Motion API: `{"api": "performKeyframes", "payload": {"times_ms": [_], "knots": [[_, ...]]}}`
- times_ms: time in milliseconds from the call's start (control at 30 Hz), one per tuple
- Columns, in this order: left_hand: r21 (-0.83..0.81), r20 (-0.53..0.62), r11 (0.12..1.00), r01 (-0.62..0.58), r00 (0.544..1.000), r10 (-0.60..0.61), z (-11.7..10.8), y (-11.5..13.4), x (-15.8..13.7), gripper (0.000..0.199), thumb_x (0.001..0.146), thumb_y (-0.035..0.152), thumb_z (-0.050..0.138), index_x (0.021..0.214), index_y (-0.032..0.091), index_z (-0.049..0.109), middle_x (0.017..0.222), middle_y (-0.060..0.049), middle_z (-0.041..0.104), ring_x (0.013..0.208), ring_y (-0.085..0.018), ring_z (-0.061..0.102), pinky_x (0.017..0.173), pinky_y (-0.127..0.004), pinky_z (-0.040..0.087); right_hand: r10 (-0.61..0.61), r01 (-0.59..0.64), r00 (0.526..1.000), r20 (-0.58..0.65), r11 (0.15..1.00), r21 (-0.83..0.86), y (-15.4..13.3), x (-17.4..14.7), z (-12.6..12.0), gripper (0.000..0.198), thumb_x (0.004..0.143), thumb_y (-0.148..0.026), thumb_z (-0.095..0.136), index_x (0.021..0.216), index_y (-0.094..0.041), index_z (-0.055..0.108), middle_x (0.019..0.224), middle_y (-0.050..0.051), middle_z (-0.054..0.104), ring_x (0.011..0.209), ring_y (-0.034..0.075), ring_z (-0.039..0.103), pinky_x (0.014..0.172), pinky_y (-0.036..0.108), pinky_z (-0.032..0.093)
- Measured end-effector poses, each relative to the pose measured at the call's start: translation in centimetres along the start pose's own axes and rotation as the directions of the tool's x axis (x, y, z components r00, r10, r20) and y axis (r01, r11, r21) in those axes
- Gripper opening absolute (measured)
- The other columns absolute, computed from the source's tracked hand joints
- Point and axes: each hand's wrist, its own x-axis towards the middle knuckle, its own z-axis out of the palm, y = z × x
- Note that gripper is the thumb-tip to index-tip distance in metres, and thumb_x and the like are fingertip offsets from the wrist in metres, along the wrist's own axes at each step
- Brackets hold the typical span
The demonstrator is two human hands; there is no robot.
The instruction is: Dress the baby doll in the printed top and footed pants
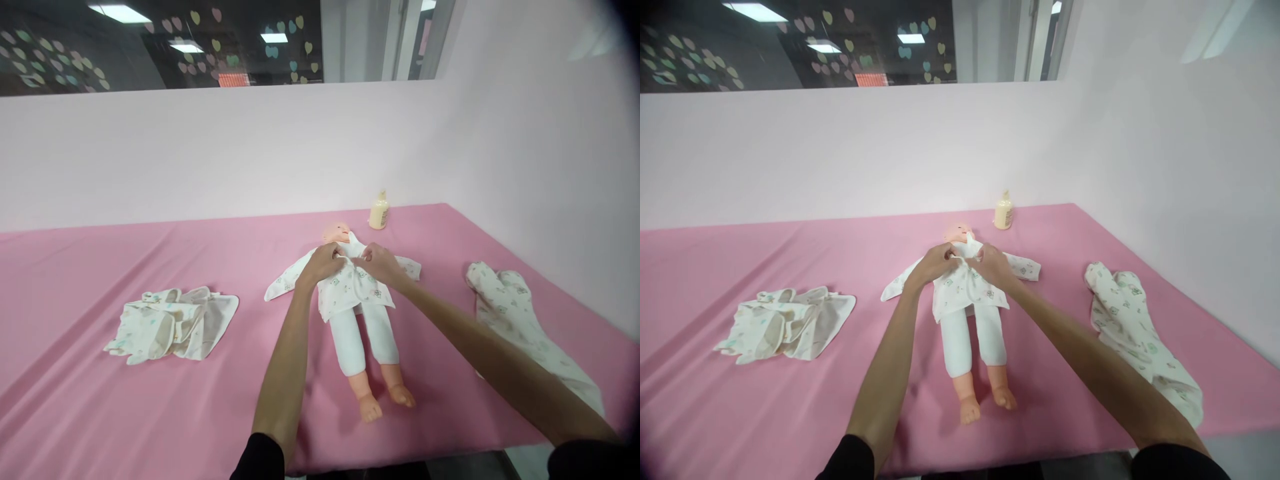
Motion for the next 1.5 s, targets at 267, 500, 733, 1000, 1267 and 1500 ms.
{"api": "performKeyframes", "payload": {"times_ms": [267, 500, 733, 1000, 1267, 1500], "knots": [[0.160, 0.053, 0.984, -0.080, 0.996, 0.073, 0.3, 0.2, 0.1, 0.012, 0.074, 0.021, 0.055, 0.079, 0.020, 0.066, 0.091, -0.003, 0.069, 0.085, -0.019, 0.059, 0.070, -0.028, 0.044, -0.080, 0.126, 0.982, 0.170, 0.952, -0.280, -1.5, -0.5, 0.4, 0.011, 0.079, -0.023, 0.055, 0.069, -0.020, 0.057, 0.072, 0.002, 0.065, 0.071, 0.017, 0.060, 0.058, 0.025, 0.033], [0.200, 0.048, 0.975, -0.100, 0.995, 0.092, 0.5, 0.3, 0.1, 0.013, 0.074, 0.022, 0.055, 0.077, 0.021, 0.068, 0.090, -0.002, 0.070, 0.085, -0.020, 0.060, 0.070, -0.029, 0.043, -0.175, 0.283, 0.956, 0.235, 0.762, -0.582, -2.2, -0.7, 0.1, 0.016, 0.087, -0.022, 0.053, 0.087, -0.015, 0.067, 0.086, 0.010, 0.070, 0.078, 0.021, 0.065, 0.059, 0.027, 0.035], [0.273, 0.124, 0.954, -0.125, 0.988, 0.094, 0.4, 0.9, -0.3, 0.025, 0.077, 0.026, 0.054, 0.092, 0.026, 0.074, 0.093, -0.004, 0.071, 0.101, -0.028, 0.059, 0.089, -0.041, 0.041, -0.241, 0.365, 0.931, 0.275, 0.674, -0.642, -3.3, -1.2, 1.2, 0.020, 0.083, -0.002, 0.052, 0.087, -0.011, 0.069, 0.092, 0.018, 0.070, 0.091, 0.026, 0.067, 0.070, 0.030, 0.042], [0.302, 0.193, 0.942, -0.147, 0.977, 0.090, 0.4, 1.8, -1.0, 0.031, 0.080, 0.029, 0.054, 0.102, 0.029, 0.075, 0.089, -0.006, 0.068, 0.109, -0.033, 0.053, 0.097, -0.052, 0.035, -0.198, 0.298, 0.952, 0.234, 0.778, -0.553, -2.1, -0.4, -0.4, 0.012, 0.086, -0.020, 0.056, 0.083, -0.013, 0.065, 0.084, 0.015, 0.071, 0.082, 0.025, 0.069, 0.064, 0.028, 0.046], [0.130, 0.185, 0.972, -0.195, 0.968, 0.169, 0.0, 2.0, -0.8, 0.021, 0.081, 0.030, 0.053, 0.083, 0.023, 0.072, 0.086, -0.003, 0.064, 0.094, -0.025, 0.057, 0.084, -0.037, 0.046, -0.109, -0.028, 0.912, 0.396, 0.945, 0.325, 1.6, 0.5, -2.4, 0.009, 0.079, -0.023, 0.062, 0.082, -0.015, 0.066, 0.072, 0.003, 0.069, 0.068, 0.014, 0.065, 0.067, 0.024, 0.052], [0.003, 0.195, 0.987, -0.161, 0.968, 0.157, -0.3, 2.2, -1.0, 0.015, 0.079, 0.028, 0.053, 0.070, 0.019, 0.062, 0.076, -0.001, 0.060, 0.075, -0.018, 0.056, 0.064, -0.028, 0.044, -0.149, 0.142, 0.979, 0.142, 0.988, 0.058, 1.6, 0.0, -1.1, 0.006, 0.077, -0.024, 0.060, 0.080, -0.019, 0.060, 0.076, 0.001, 0.067, 0.068, 0.014, 0.059, 0.058, 0.024, 0.041]]}}
